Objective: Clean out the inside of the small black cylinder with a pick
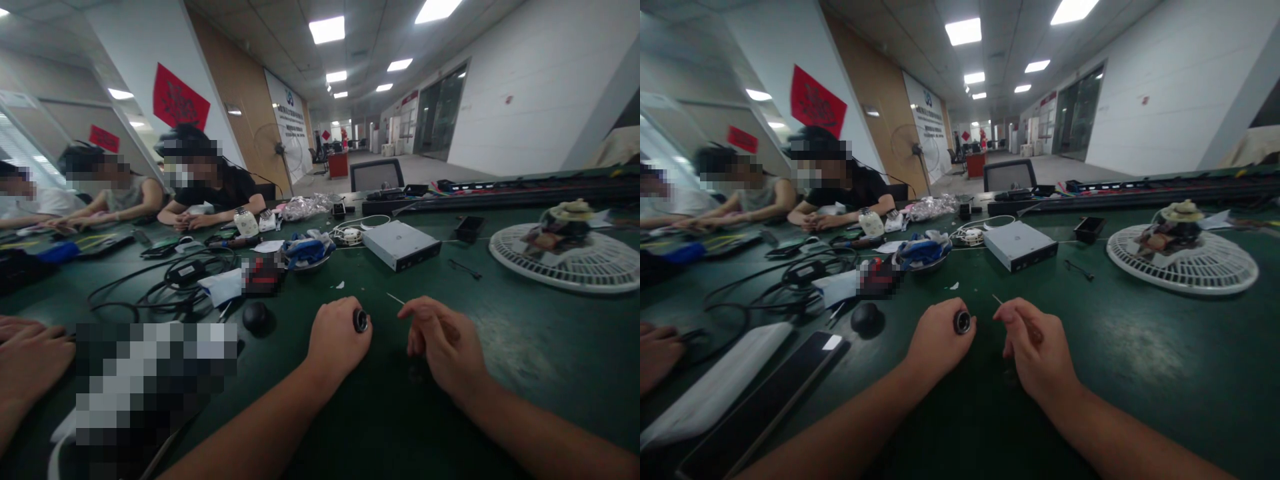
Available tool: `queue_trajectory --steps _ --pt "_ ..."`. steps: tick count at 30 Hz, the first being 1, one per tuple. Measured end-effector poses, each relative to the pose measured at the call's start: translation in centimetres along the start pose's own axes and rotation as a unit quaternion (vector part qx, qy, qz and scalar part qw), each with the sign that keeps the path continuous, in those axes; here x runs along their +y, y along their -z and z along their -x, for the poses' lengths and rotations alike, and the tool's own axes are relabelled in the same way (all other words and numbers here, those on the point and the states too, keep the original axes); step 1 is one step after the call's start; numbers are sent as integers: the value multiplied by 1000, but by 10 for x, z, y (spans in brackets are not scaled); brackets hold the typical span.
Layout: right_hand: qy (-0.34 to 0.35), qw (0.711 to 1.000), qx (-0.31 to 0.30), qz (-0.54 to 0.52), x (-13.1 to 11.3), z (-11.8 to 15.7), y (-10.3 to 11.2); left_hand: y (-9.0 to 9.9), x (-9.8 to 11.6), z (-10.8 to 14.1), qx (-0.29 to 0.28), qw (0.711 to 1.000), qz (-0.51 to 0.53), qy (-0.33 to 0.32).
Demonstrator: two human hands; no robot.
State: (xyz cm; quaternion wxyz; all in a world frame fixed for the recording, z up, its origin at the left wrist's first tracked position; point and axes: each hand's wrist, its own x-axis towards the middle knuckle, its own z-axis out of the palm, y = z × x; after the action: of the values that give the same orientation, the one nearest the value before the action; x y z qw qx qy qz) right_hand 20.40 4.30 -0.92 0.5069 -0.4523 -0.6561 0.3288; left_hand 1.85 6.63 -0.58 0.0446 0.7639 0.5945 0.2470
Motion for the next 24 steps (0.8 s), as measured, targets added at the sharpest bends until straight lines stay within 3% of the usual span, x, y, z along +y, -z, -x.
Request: queue_trajectory --steps 2,5,8,10,13,18,21,24 --pt "23 986 -62 155 -7 1 -3 0 0 -1 8 1000 4 10" --pt "107 930 -108 335 -17 5 -11 -1 -1 -2 21 999 11 29" --pt "129 889 -124 422 -19 10 -17 -1 -1 -2 27 999 14 42" --pt "138 880 -146 430 -15 11 -18 -1 -1 -3 26 998 13 48" --pt "129 905 -178 363 -10 8 -15 -1 -1 -3 20 998 16 50" --pt "8 972 -145 186 -7 -2 -8 -2 -3 -2 9 998 35 45" --pt "-22 981 -146 128 -5 -7 -6 -2 -3 -1 2 998 42 46" --pt "-8 979 -149 136 -4 -6 -7 -2 -2 0 3 998 45 48"
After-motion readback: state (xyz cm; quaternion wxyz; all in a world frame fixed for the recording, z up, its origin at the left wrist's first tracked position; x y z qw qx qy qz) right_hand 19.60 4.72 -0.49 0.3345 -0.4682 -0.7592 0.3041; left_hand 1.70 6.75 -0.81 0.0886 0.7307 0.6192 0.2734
